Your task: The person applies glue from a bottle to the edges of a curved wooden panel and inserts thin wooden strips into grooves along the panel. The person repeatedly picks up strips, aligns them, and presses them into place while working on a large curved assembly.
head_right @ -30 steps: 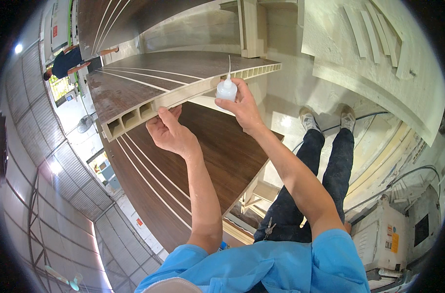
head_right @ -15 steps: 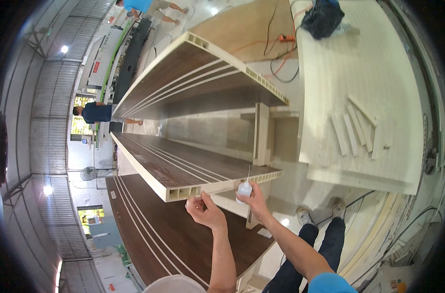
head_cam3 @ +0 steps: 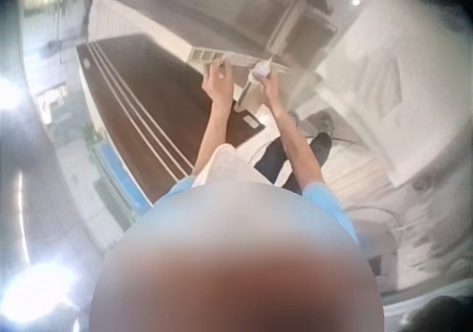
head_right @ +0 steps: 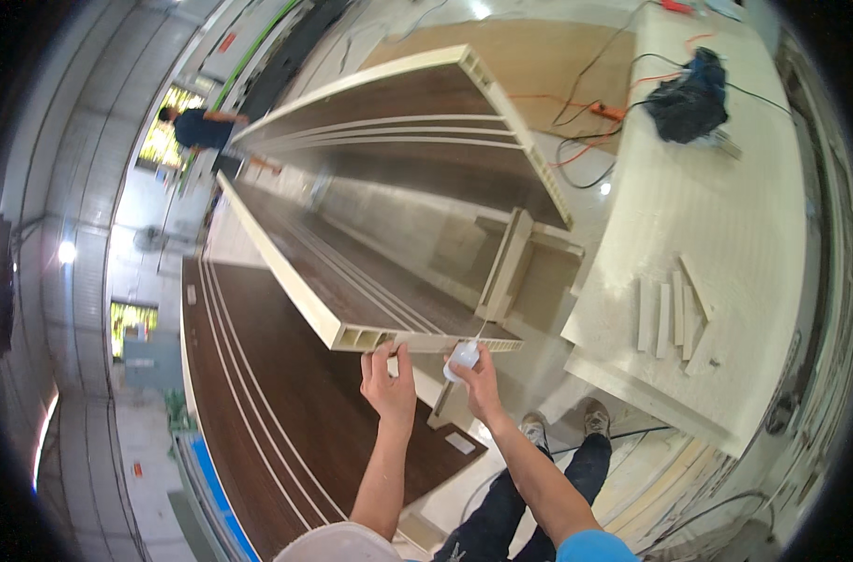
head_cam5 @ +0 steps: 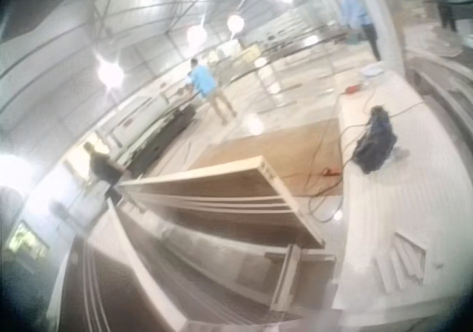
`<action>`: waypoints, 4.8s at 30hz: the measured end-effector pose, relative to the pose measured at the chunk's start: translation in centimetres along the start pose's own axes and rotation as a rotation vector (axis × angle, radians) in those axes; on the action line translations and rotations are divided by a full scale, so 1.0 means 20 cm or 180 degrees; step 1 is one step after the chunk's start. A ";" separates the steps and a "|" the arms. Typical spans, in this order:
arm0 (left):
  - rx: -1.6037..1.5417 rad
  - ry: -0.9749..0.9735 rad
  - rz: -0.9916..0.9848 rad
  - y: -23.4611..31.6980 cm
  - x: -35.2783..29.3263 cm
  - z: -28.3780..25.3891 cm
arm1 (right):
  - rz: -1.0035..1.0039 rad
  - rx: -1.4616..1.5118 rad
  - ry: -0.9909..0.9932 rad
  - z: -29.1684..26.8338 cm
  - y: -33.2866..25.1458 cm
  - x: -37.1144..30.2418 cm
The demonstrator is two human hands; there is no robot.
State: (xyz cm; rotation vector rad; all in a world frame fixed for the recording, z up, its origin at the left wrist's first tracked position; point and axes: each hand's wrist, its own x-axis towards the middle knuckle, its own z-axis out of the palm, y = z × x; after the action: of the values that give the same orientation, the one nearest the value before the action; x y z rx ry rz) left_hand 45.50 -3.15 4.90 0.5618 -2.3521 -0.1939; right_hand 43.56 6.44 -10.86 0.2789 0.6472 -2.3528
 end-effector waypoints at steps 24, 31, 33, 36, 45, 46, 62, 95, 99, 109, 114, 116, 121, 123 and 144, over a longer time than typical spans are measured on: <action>-0.0200 0.0811 0.0162 -0.06 -0.10 0.22 | -0.0978 -0.2278 -0.1135 -0.48 -0.41 0.33; -0.0703 0.1019 0.0331 -0.08 -0.07 0.25 | -0.1929 -0.2769 -0.1093 -0.51 -0.46 0.45; -0.0630 0.1027 0.0396 -0.09 -0.07 0.24 | -0.2071 -0.2807 -0.1135 -0.53 -0.46 0.45; -0.0438 0.0971 0.0425 -0.09 -0.07 0.22 | -0.2223 -0.2817 -0.1321 -0.56 -0.49 0.45; -0.0441 0.0938 0.0367 -0.07 -0.06 0.20 | -0.2507 -0.3267 -0.1283 -0.53 -0.55 0.30; -0.0471 0.0952 0.0357 -0.07 -0.06 0.20 | -0.2590 -0.3307 -0.1299 -0.51 -0.57 0.28; -0.0315 0.0924 0.0433 -0.09 -0.06 0.19 | -0.3357 -0.4460 -0.1508 -0.17 -0.96 0.12; -0.0682 0.0951 0.0282 -0.08 -0.08 0.18 | -0.5121 -0.5858 -0.2588 0.45 -1.18 0.06; -0.0690 0.0984 0.0276 -0.09 -0.09 0.19 | -0.4703 -0.6264 -0.2446 0.52 -1.21 -0.04; -0.0701 0.1142 0.0407 -0.09 -0.09 0.21 | -0.5072 -0.6412 -0.2354 0.67 -1.20 -0.09; -0.0750 0.1170 0.0422 -0.09 -0.08 0.21 | -0.5250 -0.6409 -0.2504 0.72 -1.20 -0.11; -0.0754 0.1159 0.0385 -0.09 -0.08 0.21 | -0.5297 -0.6417 -0.2560 0.75 -1.19 -0.12; -0.0773 0.1130 0.0381 -0.09 -0.08 0.21 | -0.5328 -0.6591 -0.2602 0.78 -1.18 -0.12; -0.0792 0.1157 0.0439 -0.10 -0.08 0.21 | -0.5342 -0.6668 -0.2567 0.78 -1.19 -0.12; -0.0743 0.1126 0.0407 -0.11 -0.06 0.22 | -0.4987 -0.6489 -0.1897 0.59 -1.19 -0.18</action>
State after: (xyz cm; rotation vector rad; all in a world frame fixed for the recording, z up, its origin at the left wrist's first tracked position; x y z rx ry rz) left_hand 44.16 -4.64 0.23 0.3021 -1.9797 -0.2812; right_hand 30.14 17.80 9.45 -2.2231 2.8520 -1.0044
